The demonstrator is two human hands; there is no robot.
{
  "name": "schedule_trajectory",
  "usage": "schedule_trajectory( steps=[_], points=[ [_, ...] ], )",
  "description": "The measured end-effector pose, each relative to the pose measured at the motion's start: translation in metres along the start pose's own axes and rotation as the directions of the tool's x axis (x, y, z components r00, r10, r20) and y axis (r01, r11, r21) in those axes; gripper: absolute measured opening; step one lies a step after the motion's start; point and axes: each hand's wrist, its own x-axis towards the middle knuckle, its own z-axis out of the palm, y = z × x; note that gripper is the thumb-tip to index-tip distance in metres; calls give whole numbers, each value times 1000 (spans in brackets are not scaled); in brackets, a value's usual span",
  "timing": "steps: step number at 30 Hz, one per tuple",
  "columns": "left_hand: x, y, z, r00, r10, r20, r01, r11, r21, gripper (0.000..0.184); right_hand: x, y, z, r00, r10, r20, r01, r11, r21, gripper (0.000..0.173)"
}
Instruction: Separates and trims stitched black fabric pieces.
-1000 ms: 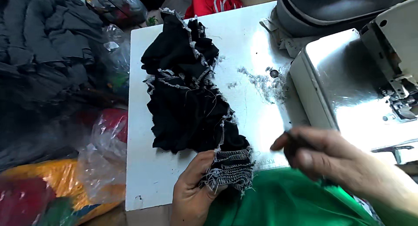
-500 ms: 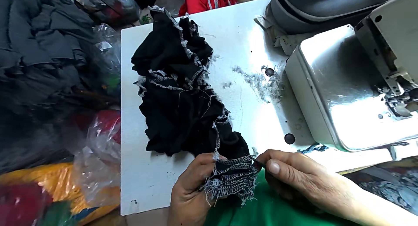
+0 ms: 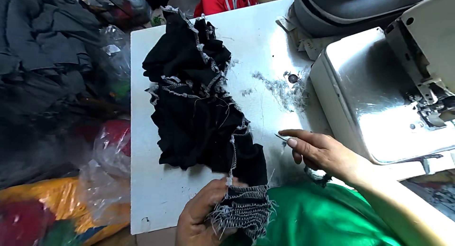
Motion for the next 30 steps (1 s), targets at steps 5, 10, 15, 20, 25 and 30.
schedule_trajectory(
  steps=[5,10,15,20,25,30],
  points=[
    [-8,6,-1,999,-14,32,11,995,101,27,11,22,6,999,21,-43,-23,999,-33,42],
    [-10,3,3,998,-13,-66,18,997,81,30,1,16,3,956,-179,-234,64,903,-426,44],
    [-7,3,5,992,-15,-125,23,998,64,30,-21,11,8,792,-594,-145,435,714,-548,47],
    [-2,4,6,995,-5,-102,11,998,59,30,-26,6,19,747,-664,-34,455,549,-701,40],
    [3,6,7,1000,-14,-17,15,997,74,29,-17,1,28,701,-712,-39,501,531,-684,29],
    [2,8,3,999,-33,-39,36,997,72,30,-10,-1,5,743,-599,-298,220,640,-736,32]
  ],
)
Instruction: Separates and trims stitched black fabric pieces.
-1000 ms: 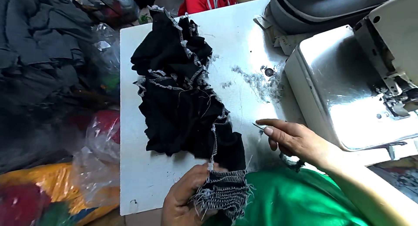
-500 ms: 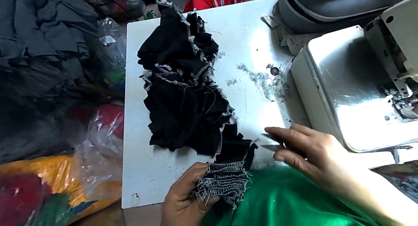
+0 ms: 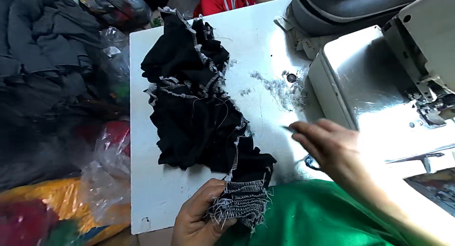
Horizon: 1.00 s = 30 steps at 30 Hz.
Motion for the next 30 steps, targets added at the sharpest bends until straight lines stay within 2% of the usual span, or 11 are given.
schedule_trajectory(
  steps=[3,6,9,12,14,16,19,22,26,28,30],
  points=[
    [-1,-1,-3,1000,9,-30,-8,1000,6,29,10,9,-5,993,120,10,-120,993,-2,44],
    [-2,-1,-7,998,18,-54,-19,1000,-10,30,9,10,-4,979,78,190,-118,971,209,51],
    [-2,-2,-7,996,20,-92,-24,999,-44,30,3,3,13,863,-81,498,-183,869,459,39],
    [-2,-3,-6,994,22,-108,-27,999,-43,29,5,-2,34,727,-124,675,-310,818,484,38],
    [-3,-4,-6,995,23,-99,-28,998,-48,28,6,-5,43,689,-91,719,-366,813,453,33],
    [-4,-5,-5,996,23,-90,-28,998,-60,29,4,-6,51,729,-36,683,-369,821,436,20],
    [-6,-3,-7,995,36,-97,-43,997,-70,29,3,-3,53,801,6,598,-369,792,486,12],
    [-11,2,-15,992,51,-117,-64,992,-111,30,11,1,39,868,81,490,-360,783,508,13],
    [-15,3,-32,996,78,-53,-85,988,-132,24,31,8,18,954,236,183,-291,873,392,7],
    [-13,7,-35,997,73,17,-72,995,-66,21,40,7,10,969,238,63,-245,917,315,8],
    [-13,9,-35,996,58,68,-57,998,-20,21,47,7,9,978,208,16,-206,947,248,16]
  ],
)
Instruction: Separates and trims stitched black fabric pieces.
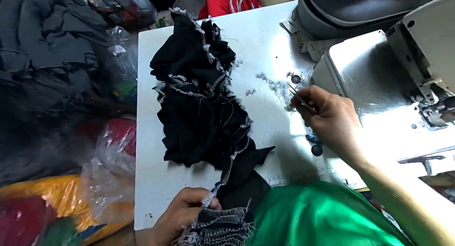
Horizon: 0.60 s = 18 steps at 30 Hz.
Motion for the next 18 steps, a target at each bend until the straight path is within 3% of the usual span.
schedule_trajectory(
  steps=[2,4,6,8,12,15,18],
  points=[
    [-1,-1,4,1000,-26,13,26,999,24,19,4,-1,-2,995,-21,99,25,999,-41,32],
    [-3,-3,8,999,-40,35,39,999,25,18,5,-1,-2,973,3,231,16,997,-80,34],
    [-5,-7,13,996,-38,81,37,999,13,18,2,1,1,976,-10,220,39,991,-125,25],
    [-7,-11,16,992,-14,127,18,999,-27,18,0,0,0,983,-19,180,42,992,-123,27],
    [-6,-14,19,987,17,157,-9,998,-57,19,-10,-7,-15,974,-79,214,75,997,26,29],
    [-5,-15,20,984,34,173,-25,998,-52,18,-29,-11,-22,857,-258,447,97,931,351,29],
    [-4,-15,22,985,54,166,-50,998,-23,17,-44,-14,-18,656,-422,625,48,850,524,53]
  ],
)
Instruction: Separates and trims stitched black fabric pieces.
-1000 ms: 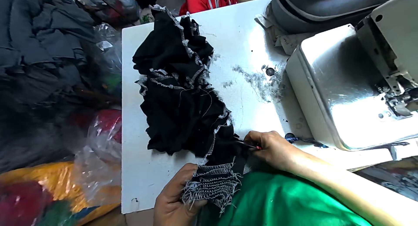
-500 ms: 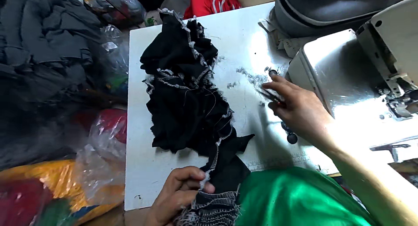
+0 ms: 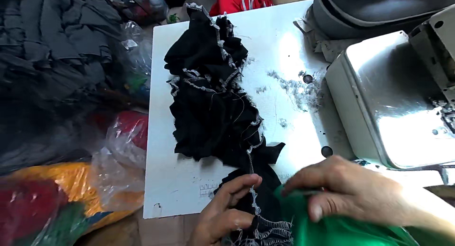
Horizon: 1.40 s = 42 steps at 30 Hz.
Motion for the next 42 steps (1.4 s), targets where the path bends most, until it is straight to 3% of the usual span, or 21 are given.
schedule_trajectory(
  steps=[3,7,12,22,28,32,36,39,42],
  points=[
    [2,0,2,1000,23,11,-24,999,31,15,3,0,7,984,37,176,-64,986,152,59],
    [5,1,7,999,49,11,-50,996,78,15,7,6,0,956,88,280,-152,965,213,68],
    [6,2,8,998,56,-1,-55,994,95,14,14,10,-6,925,108,365,-181,968,172,52],
    [8,4,11,999,23,27,-25,996,86,8,30,7,1,929,17,370,-119,959,255,40],
    [9,5,10,995,47,83,-59,987,147,11,28,12,7,970,-31,242,-50,947,319,39],
    [7,11,8,992,35,122,-54,986,156,14,18,9,-5,996,76,43,-87,937,339,46],
    [3,12,9,991,39,132,-60,985,160,16,25,2,-9,942,320,-101,-299,937,180,44],
    [5,10,10,989,57,137,-81,981,177,16,44,-8,0,854,516,71,-519,853,50,45],
    [7,8,9,984,82,156,-111,977,184,18,57,-8,8,865,477,155,-488,872,39,33]
  ],
)
